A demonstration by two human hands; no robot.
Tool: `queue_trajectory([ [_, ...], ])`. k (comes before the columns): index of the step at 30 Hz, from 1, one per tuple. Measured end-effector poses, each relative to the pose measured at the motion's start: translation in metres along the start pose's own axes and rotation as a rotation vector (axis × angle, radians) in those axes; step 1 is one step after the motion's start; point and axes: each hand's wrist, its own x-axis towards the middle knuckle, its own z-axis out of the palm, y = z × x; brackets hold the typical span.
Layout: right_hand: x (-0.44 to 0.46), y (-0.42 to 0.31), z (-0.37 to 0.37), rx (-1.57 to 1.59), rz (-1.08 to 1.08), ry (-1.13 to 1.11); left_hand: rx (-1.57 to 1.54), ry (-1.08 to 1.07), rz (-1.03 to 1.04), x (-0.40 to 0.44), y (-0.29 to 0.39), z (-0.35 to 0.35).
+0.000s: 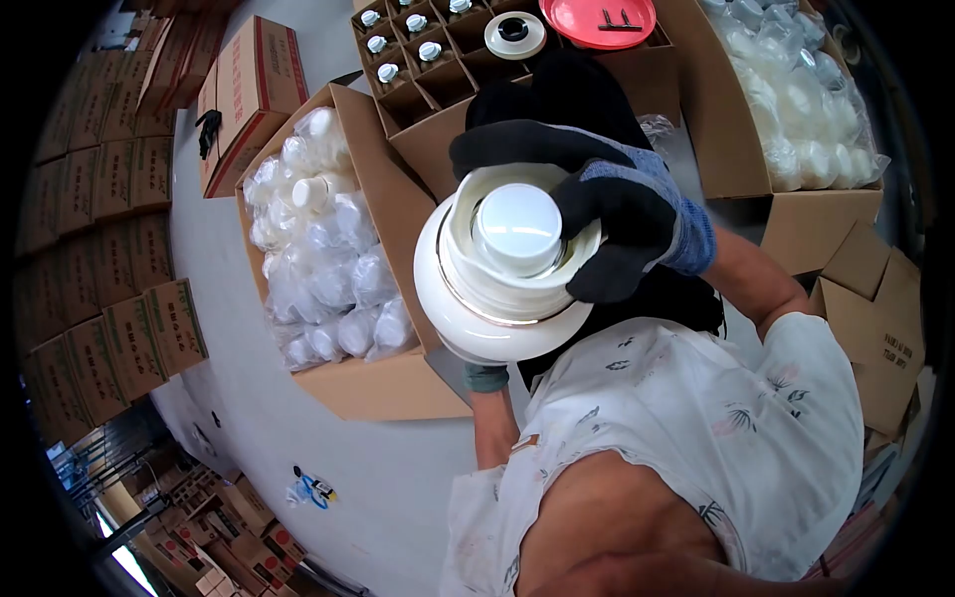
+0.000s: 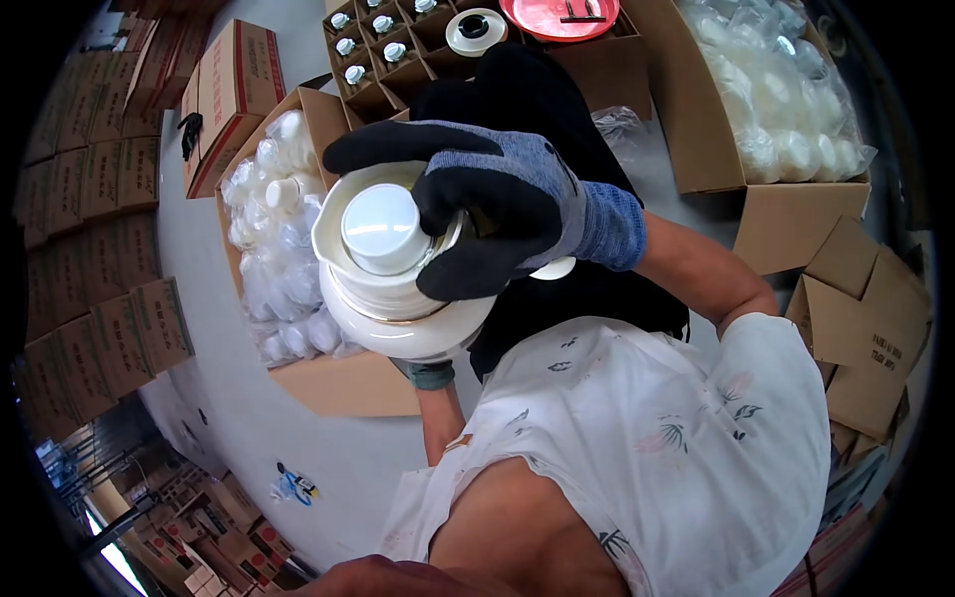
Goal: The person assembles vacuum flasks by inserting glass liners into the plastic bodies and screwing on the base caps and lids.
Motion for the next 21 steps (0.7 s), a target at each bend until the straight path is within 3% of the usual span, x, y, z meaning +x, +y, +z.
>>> queue_trajectory([
  [2, 0.003, 0.001, -0.002, 0.039, 0.006, 0.022, 0.002, 0.002, -0.009, -0.004, 0.000, -0.001],
  [5, 0.001, 0.013, 0.006, 0.378, 0.004, 0.118, 0.001, 0.008, -0.016, -0.006, 0.001, 0.004],
  [14, 0.002, 0.015, 0.005, 0.385, 0.013, 0.122, 0.011, 0.030, -0.027, 0.003, 0.002, 0.002],
  [17, -0.002, 0.008, -0.004, 0.166, 0.056, 0.071, 0.011, 0.036, -0.034, 0.004, 0.000, -0.002],
  [21, -0.004, 0.023, 0.008, 0.384, 0.004, 0.253, 0.003, 0.052, -0.038, 0.009, -0.001, -0.003],
])
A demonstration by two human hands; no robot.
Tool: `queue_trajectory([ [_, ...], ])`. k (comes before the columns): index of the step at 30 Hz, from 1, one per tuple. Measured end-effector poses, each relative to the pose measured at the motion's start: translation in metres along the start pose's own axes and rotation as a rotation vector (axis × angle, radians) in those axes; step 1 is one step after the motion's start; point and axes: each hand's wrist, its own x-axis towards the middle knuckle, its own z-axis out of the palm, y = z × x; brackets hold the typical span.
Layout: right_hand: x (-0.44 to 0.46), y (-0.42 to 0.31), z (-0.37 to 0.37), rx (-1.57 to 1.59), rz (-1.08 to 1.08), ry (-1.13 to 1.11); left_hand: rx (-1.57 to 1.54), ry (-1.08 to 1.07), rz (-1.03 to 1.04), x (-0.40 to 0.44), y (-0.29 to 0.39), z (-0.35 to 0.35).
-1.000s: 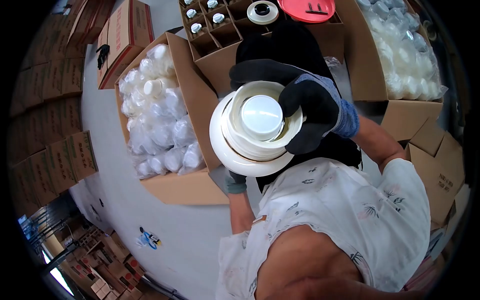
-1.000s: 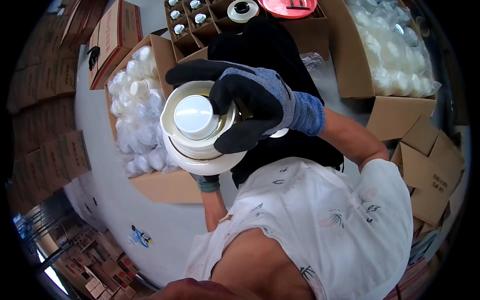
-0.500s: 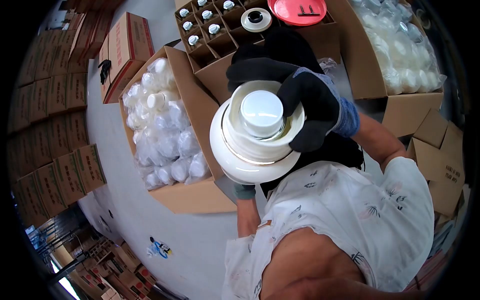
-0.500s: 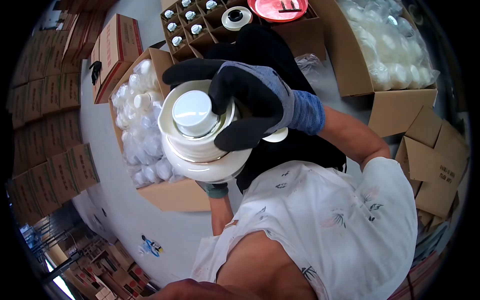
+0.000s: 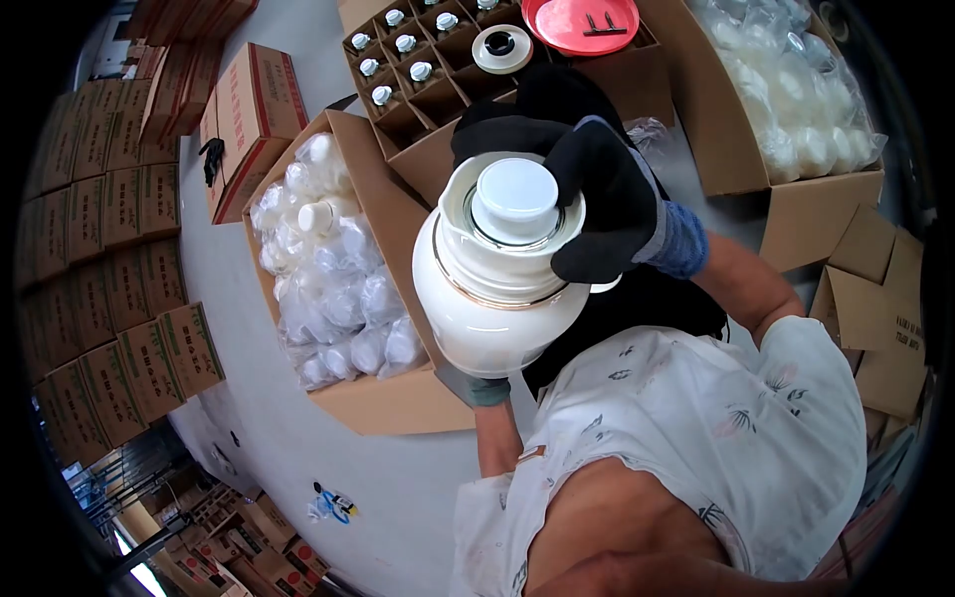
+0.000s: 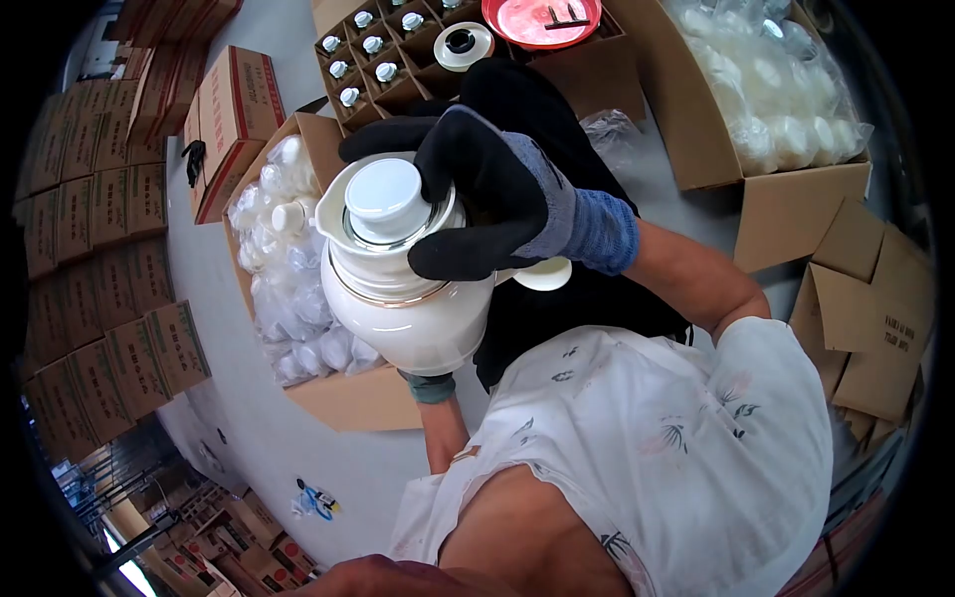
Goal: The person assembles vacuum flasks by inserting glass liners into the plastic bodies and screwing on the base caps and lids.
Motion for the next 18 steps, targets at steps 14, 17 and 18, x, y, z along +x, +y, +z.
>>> queue_trajectory([
  [14, -0.006, 0.014, 0.015, -0.066, -0.049, -0.204, -0.029, 0.096, -0.090, 0.016, 0.013, -0.047],
  [17, -0.032, 0.055, 0.013, -0.176, -0.020, -0.194, -0.039, 0.092, -0.096, 0.056, 0.012, -0.060],
  [18, -0.038, 0.066, 0.013, -0.210, -0.011, -0.196, -0.039, 0.085, -0.100, 0.067, 0.011, -0.058],
])
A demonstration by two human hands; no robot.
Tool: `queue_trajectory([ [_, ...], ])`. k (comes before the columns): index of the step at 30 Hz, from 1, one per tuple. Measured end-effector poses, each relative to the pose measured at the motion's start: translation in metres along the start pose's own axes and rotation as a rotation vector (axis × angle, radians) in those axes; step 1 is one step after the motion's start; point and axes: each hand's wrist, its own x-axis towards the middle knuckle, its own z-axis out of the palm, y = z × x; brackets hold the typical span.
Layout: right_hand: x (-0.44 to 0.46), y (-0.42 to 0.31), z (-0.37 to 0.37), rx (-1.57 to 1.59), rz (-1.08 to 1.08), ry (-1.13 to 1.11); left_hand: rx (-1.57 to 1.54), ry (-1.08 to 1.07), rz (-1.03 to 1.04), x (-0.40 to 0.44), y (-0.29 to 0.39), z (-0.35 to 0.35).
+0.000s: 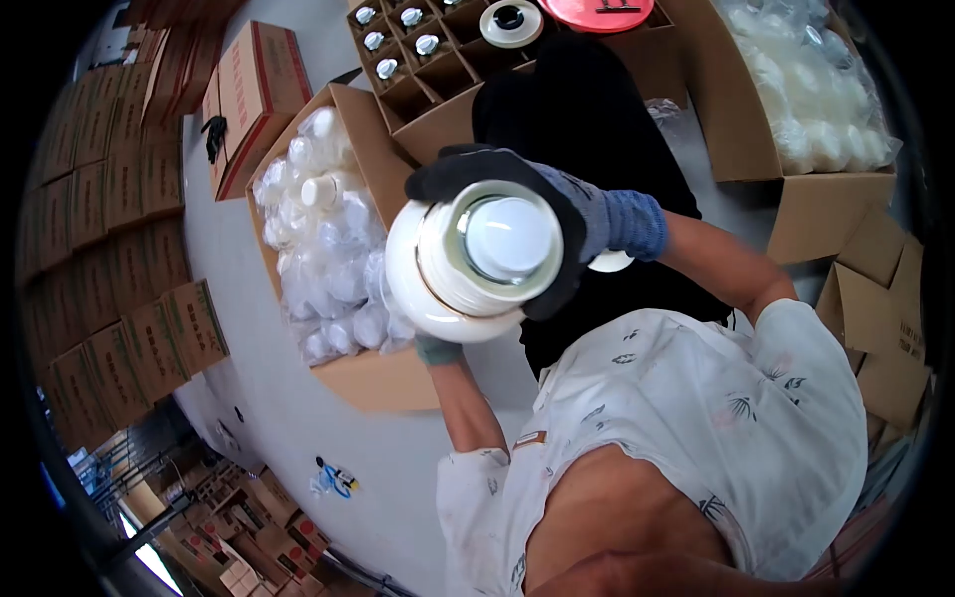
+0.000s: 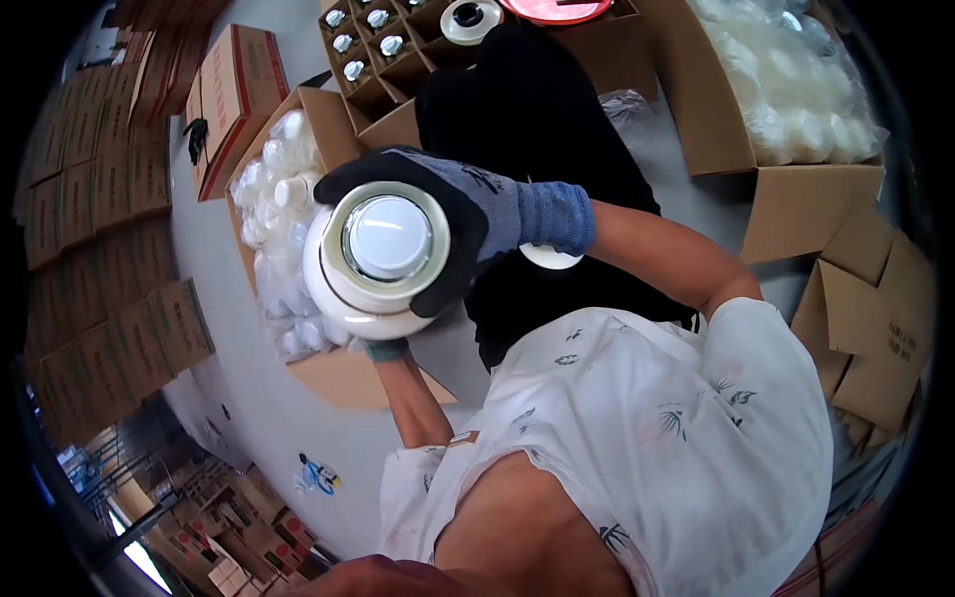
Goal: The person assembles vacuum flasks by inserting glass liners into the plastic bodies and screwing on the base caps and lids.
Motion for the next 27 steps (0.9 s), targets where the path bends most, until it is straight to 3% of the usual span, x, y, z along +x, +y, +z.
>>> queue_trajectory([
  [3, 0.005, -0.001, -0.008, -0.348, 0.123, -0.153, 0.026, -0.065, -0.032, 0.028, -0.008, 0.013],
  [6, -0.028, -0.008, -0.024, -0.845, 0.414, -0.291, 0.069, -0.163, -0.073, 0.040, -0.023, 0.038],
  [8, -0.053, -0.019, -0.030, -1.030, 0.605, -0.262, 0.104, -0.234, -0.092, 0.039, -0.033, 0.054],
  [11, -0.082, -0.028, -0.027, -1.540, 0.614, -0.858, 0.142, -0.299, -0.098, 0.036, -0.041, 0.068],
  [12, -0.096, -0.019, -0.024, -1.558, 0.574, -0.904, 0.148, -0.309, -0.101, 0.035, -0.044, 0.069],
  [14, -0.088, -0.025, -0.033, -1.218, 0.546, -0.498, 0.133, -0.305, -0.099, 0.034, -0.044, 0.070],
  [16, -0.062, -0.031, -0.046, -1.221, 0.506, -0.214, 0.107, -0.291, -0.100, 0.027, -0.043, 0.064],
  [17, -0.056, -0.020, -0.049, -1.154, 0.392, 0.087, 0.087, -0.278, -0.099, 0.026, -0.041, 0.060],
  [19, 0.002, -0.039, -0.046, -1.070, 0.207, 0.227, 0.036, -0.239, -0.093, 0.024, -0.034, 0.051],
  [21, 0.022, -0.049, -0.027, -0.986, 0.120, 0.262, -0.022, -0.203, -0.095, 0.023, -0.025, 0.044],
  [23, 0.035, -0.080, -0.007, -0.907, 0.108, 0.141, -0.079, -0.169, -0.101, 0.025, -0.018, 0.039],
  [24, 0.026, -0.091, -0.004, -0.887, 0.161, -0.029, -0.098, -0.151, -0.107, 0.027, -0.013, 0.035],
  [26, 0.015, -0.078, 0.002, -1.035, -0.061, -0.052, -0.152, -0.125, -0.105, 0.035, -0.004, 0.030],
  [27, 0.015, -0.082, -0.015, -0.927, -0.060, -0.147, -0.177, -0.118, -0.104, 0.040, 0.002, 0.028],
])
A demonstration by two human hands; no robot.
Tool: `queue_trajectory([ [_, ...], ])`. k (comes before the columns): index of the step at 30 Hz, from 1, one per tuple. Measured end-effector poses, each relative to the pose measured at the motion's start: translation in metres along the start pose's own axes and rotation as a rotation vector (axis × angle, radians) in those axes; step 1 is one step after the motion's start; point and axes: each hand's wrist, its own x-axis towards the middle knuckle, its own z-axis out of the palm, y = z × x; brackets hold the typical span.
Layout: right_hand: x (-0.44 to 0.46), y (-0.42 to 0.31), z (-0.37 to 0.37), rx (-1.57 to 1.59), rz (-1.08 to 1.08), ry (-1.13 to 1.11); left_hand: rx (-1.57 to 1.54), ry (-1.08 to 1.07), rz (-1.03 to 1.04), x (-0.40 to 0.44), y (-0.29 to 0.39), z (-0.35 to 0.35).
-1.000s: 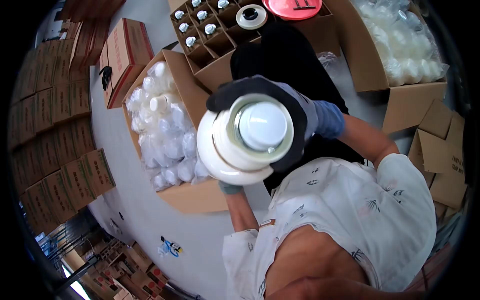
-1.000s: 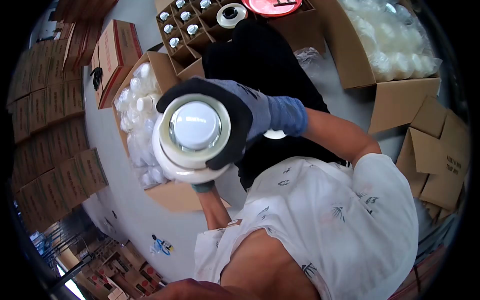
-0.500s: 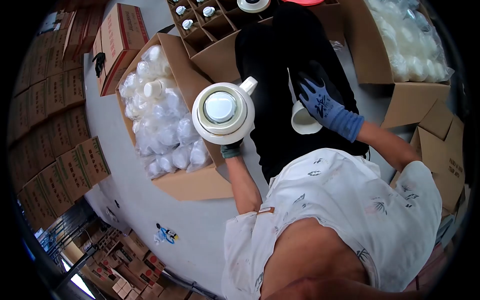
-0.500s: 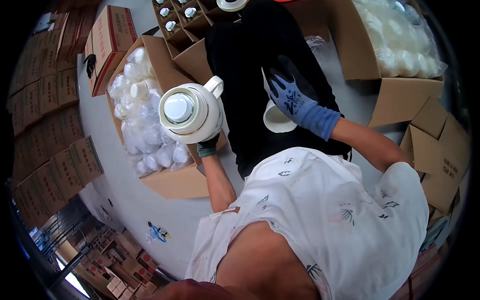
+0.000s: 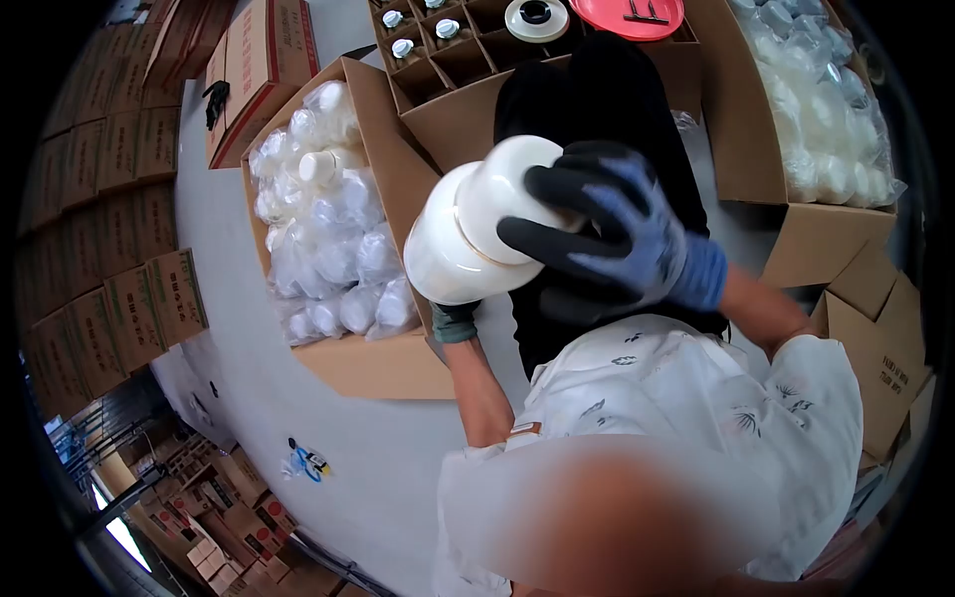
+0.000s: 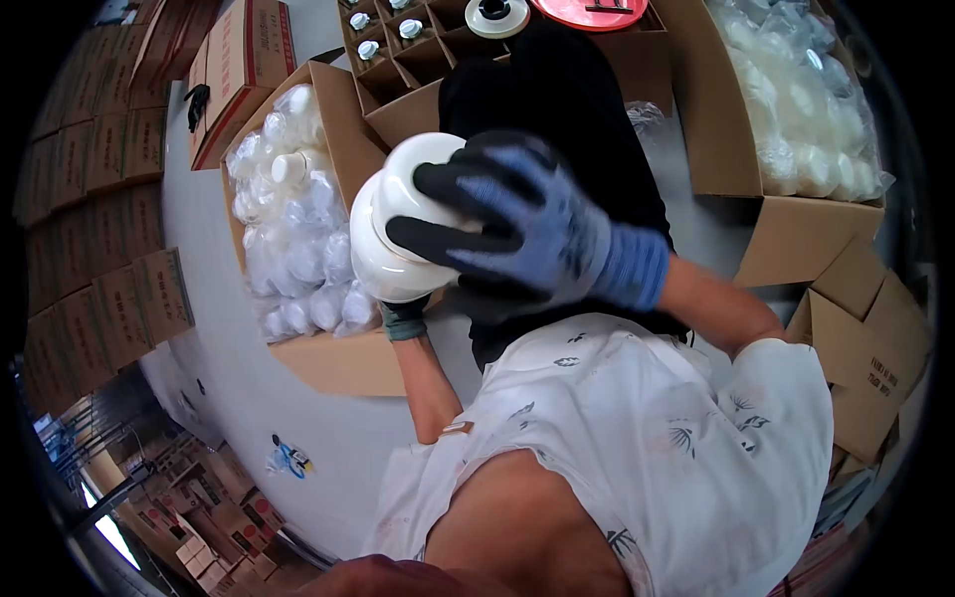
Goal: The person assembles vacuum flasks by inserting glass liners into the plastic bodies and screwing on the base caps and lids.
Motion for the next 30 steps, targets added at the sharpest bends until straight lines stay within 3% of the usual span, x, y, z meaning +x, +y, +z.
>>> queue_trajectory([
  [1, -0.001, 0.017, -0.009, 0.075, -0.060, -0.070, -0.025, 0.000, 0.006, 0.005, 0.008, -0.002],
  [3, 0.023, 0.036, -0.019, 0.184, -0.053, 0.019, -0.079, -0.010, 0.022, 0.017, 0.029, -0.009],
  [4, 0.023, 0.046, -0.009, 0.421, 0.036, 0.143, -0.110, -0.014, 0.029, 0.023, 0.039, -0.014],
  [5, 0.022, 0.051, -0.014, 0.604, 0.196, 0.107, -0.132, -0.030, 0.048, 0.033, 0.055, -0.019],
  [6, 0.000, 0.062, 0.001, 0.514, 0.363, 0.183, -0.146, -0.062, 0.067, 0.046, 0.071, -0.027],
  [9, -0.069, 0.098, 0.033, 1.238, 0.950, 0.144, -0.126, -0.225, 0.107, 0.092, 0.123, -0.047],
  [10, -0.077, 0.087, 0.029, 1.517, 1.067, 0.127, -0.096, -0.305, 0.111, 0.110, 0.139, -0.053],
  [12, -0.072, 0.062, 0.005, 1.686, 1.176, 0.108, 0.025, -0.492, 0.124, 0.147, 0.156, -0.060],
  [14, -0.035, 0.043, -0.026, 1.435, 1.171, 0.159, 0.189, -0.607, 0.237, 0.175, 0.149, -0.055],
  [15, -0.023, 0.040, -0.031, 1.290, 1.188, 0.202, 0.332, -0.536, 0.495, 0.183, 0.139, -0.051],
  [16, -0.042, 0.051, -0.013, 1.082, 1.023, 0.172, 0.477, -0.461, 0.752, 0.192, 0.131, -0.049],
  [17, -0.063, 0.061, 0.005, 0.876, 0.864, 0.139, 0.435, -0.496, 0.679, 0.195, 0.141, -0.049],
  [18, -0.063, 0.051, 0.003, 0.969, 1.068, 0.031, 0.393, -0.527, 0.605, 0.197, 0.151, -0.049],
  [19, -0.071, 0.052, 0.003, 0.766, 0.895, -0.159, 0.352, -0.552, 0.531, 0.200, 0.160, -0.049],
  [20, -0.076, 0.065, -0.004, 0.799, 0.967, -0.486, 0.166, -0.626, 0.206, 0.184, 0.214, -0.035],
  [21, -0.071, 0.085, -0.010, 0.816, 1.018, -0.820, 0.132, -0.730, 0.182, 0.175, 0.249, -0.014],
  [22, -0.054, 0.107, -0.018, 0.801, 1.006, -1.006, 0.099, -0.834, 0.154, 0.167, 0.285, 0.007],
  [24, 0.004, 0.163, -0.029, 0.600, 1.041, -0.955, 0.467, -1.035, 0.604, 0.154, 0.298, 0.052],
  [25, 0.025, 0.196, -0.018, 0.496, 1.056, -0.837, 0.513, -1.109, 0.503, 0.142, 0.303, 0.077],
  [26, 0.013, 0.243, 0.016, 0.405, 0.808, -0.507, 0.521, -1.226, 0.471, 0.137, 0.295, 0.098],
  [27, 0.024, 0.272, 0.045, 0.148, 0.694, -0.443, 0.532, -1.335, 0.444, 0.138, 0.281, 0.111],
  [29, 0.021, 0.350, 0.129, -0.196, 0.354, -0.338, 0.416, -1.299, 0.509, 0.142, 0.268, 0.112],
  [30, 0.025, 0.366, 0.156, -0.280, 0.414, -0.432, 0.367, -1.267, 0.501, 0.142, 0.270, 0.109],
])
